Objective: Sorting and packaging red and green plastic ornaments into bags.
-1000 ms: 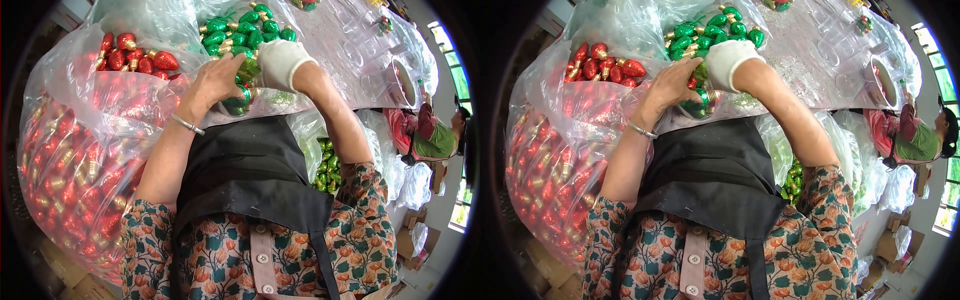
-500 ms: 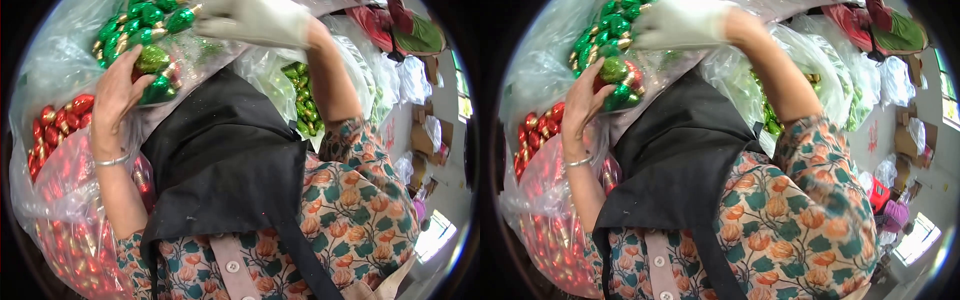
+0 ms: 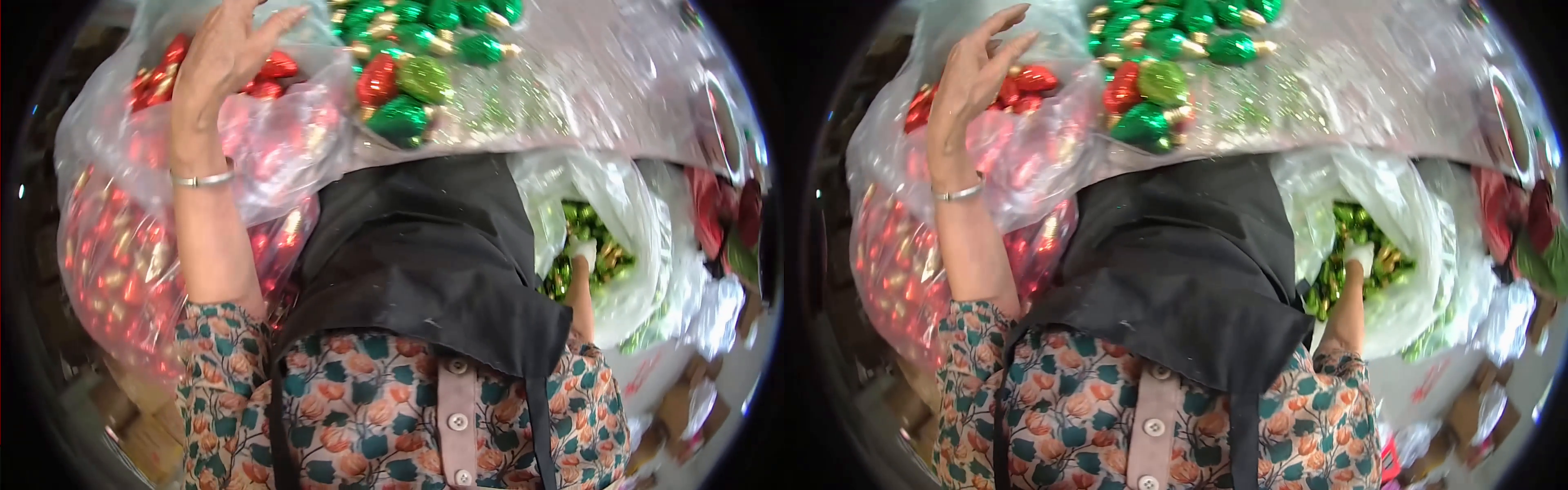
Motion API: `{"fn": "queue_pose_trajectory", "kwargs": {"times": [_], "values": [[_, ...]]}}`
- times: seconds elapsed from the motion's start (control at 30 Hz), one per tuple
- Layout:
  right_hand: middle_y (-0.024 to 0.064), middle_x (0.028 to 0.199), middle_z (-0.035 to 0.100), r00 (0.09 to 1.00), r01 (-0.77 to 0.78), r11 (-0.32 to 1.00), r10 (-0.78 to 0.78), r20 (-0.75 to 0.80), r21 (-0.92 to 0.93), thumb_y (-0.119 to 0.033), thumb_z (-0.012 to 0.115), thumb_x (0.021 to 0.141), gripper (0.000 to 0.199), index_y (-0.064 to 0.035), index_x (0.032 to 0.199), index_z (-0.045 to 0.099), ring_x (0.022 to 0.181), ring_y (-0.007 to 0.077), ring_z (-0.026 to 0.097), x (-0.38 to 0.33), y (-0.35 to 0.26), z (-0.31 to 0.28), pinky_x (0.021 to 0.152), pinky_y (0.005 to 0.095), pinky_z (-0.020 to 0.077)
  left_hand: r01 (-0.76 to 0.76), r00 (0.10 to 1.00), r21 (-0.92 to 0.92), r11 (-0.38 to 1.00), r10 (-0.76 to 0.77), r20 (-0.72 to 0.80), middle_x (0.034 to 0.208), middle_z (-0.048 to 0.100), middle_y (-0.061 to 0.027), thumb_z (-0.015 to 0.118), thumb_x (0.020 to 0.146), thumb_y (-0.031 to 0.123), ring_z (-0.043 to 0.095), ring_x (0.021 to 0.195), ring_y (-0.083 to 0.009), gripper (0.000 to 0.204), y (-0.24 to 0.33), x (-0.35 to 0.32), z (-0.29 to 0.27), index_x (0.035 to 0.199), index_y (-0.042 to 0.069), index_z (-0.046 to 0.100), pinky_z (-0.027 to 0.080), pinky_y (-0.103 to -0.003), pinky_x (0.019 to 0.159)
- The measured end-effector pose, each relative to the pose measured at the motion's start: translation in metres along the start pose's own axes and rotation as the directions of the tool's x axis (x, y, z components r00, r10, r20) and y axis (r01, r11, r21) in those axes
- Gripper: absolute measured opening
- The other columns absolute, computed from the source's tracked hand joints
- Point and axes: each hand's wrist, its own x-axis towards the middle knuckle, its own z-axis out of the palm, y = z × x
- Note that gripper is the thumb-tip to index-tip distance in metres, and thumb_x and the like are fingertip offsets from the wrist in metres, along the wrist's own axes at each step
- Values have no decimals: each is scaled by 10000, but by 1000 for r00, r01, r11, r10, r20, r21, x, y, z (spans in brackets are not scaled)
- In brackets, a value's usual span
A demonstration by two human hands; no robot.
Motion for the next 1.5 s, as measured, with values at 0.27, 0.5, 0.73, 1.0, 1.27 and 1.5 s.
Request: {"fn": "queue_pose_trajectory", "kwargs": {"times": [0.27, 0.5, 0.73, 1.0, 1.27, 1.5], "values": [[240, 1076, 635, 853, 373, 920, -288, 435, -122, -463, 696, 668, 611, 10, 1053, 662, 1001, 333, 639, 44, -12, -4, 845, 403, 491, 308, 937, 251, 918, -339, 90, 1000, 660, -182, 656, 810, 173, 638, 937, -275, 333, -89, -44, -13, 1076, -25, 617, 489, -376, 794], [211, 1011, 667, 854, 515, 852, -503, 132, -89, -450, 683, 687, 568, -89, 1125, 651, 945, 366, 644, -112, -104, -172, 835, 414, 496, 80, 938, 466, 881, -225, 264, 1116, 623, -165, 678, 735, 122, 558, 1080, -328, 413, -104, 0, 69, 1130, 27, 606, 447, -408, 934], [150, 1111, 599, 108, 967, 26, -944, -312, 255, -225, 782, 643, 550, 3, 1100, 580, 983, 271, 619, -233, -180, -261, 856, 369, 480, -48, 921, 456, 889, -138, 365, 1211, 585, -150, 622, 786, 119, 535, 1154, -316, 433, -104, 3, 77, 1206, 62, 540, 419, -423, 983], [194, 1105, 586, -209, 956, -258, -934, -291, 141, -330, 750, 683, 546, 22, 1062, 579, 1013, 356, 581, -287, -257, -276, 897, 419, 457, -112, 900, 494, 862, -122, 417, 1309, 522, -129, 689, 780, 184, 492, 1223, -299, 542, -86, 0, 77, 1281, 137, 488, 384, -448, 1015], [216, 968, 626, -157, 985, -163, -983, 99, -56, -450, 668, 730, 560, 19, 1027, 590, 995, 359, 590, -297, -287, -284, 851, 431, 470, 2, 882, 707, 707, -334, 332, 1209, 575, -125, 683, 803, 246, 553, 1116, -325, 596, -69, 12, 48, 1324, 103, 430, 413, -496, 942], [234, 993, 611, -266, 957, -269, -963, -47, 108, -384, 728, 708, 547, 20, 1046, 581, 994, 377, 584, -262, -287, -269, 855, 428, 472, -117, 987, -366, 923, 149, 59, 922, 645, -196, 681, 805, 285, 622, 863, -352, 403, 51, 9, 1, 1080, 13, 567, 477, -403, 738]]}}
